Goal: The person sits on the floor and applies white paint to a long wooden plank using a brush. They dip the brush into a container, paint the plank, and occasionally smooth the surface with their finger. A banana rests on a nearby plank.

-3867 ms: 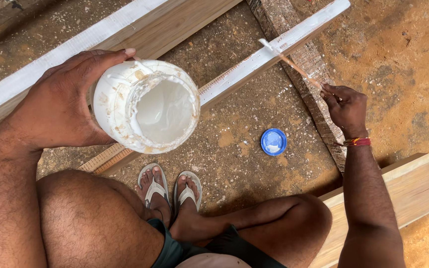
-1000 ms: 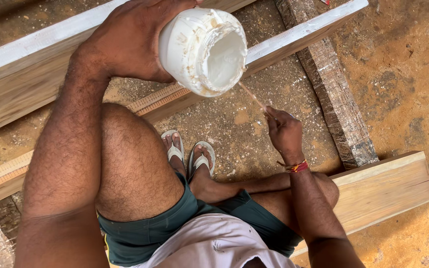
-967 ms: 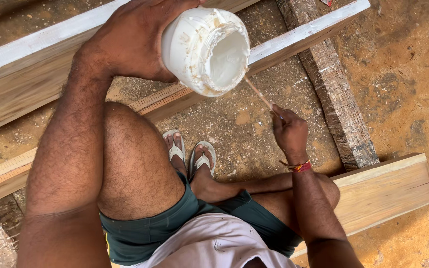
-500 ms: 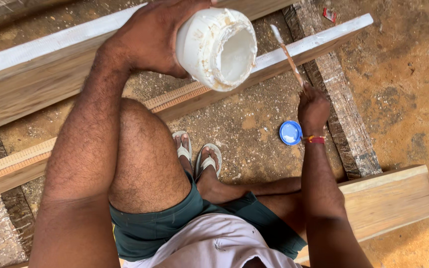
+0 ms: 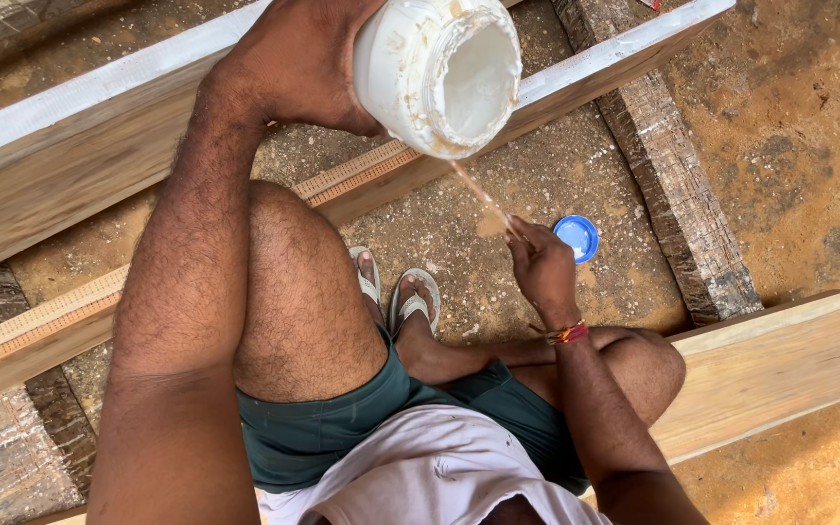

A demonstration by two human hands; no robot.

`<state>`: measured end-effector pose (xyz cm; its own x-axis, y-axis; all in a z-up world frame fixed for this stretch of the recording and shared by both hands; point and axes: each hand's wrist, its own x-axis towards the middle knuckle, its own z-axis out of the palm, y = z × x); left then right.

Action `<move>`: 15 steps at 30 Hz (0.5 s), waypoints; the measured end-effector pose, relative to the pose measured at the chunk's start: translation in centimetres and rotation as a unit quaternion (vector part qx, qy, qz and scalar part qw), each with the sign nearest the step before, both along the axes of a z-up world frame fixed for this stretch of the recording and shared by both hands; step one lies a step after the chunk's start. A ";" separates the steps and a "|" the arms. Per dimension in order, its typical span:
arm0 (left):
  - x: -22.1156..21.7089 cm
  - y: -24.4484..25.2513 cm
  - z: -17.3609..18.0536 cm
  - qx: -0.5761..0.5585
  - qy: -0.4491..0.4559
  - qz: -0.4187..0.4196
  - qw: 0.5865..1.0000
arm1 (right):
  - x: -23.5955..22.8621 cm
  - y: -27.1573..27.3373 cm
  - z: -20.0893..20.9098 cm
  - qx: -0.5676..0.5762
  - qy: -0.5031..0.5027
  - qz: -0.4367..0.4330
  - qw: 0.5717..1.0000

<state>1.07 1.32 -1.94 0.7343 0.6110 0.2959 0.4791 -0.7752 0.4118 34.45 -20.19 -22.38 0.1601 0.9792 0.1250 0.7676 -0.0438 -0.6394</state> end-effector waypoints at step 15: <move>-0.3 0.4 0.1 -0.019 -0.011 0.024 0.999 | 15.5 5.8 -2.6 0.098 -0.224 -0.088 0.966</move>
<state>0.80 1.72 -1.87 0.6978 0.6564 0.2867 0.5056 -0.7350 0.4518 49.91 -14.40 -25.03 0.2080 0.8928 0.3995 0.9609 -0.1102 -0.2540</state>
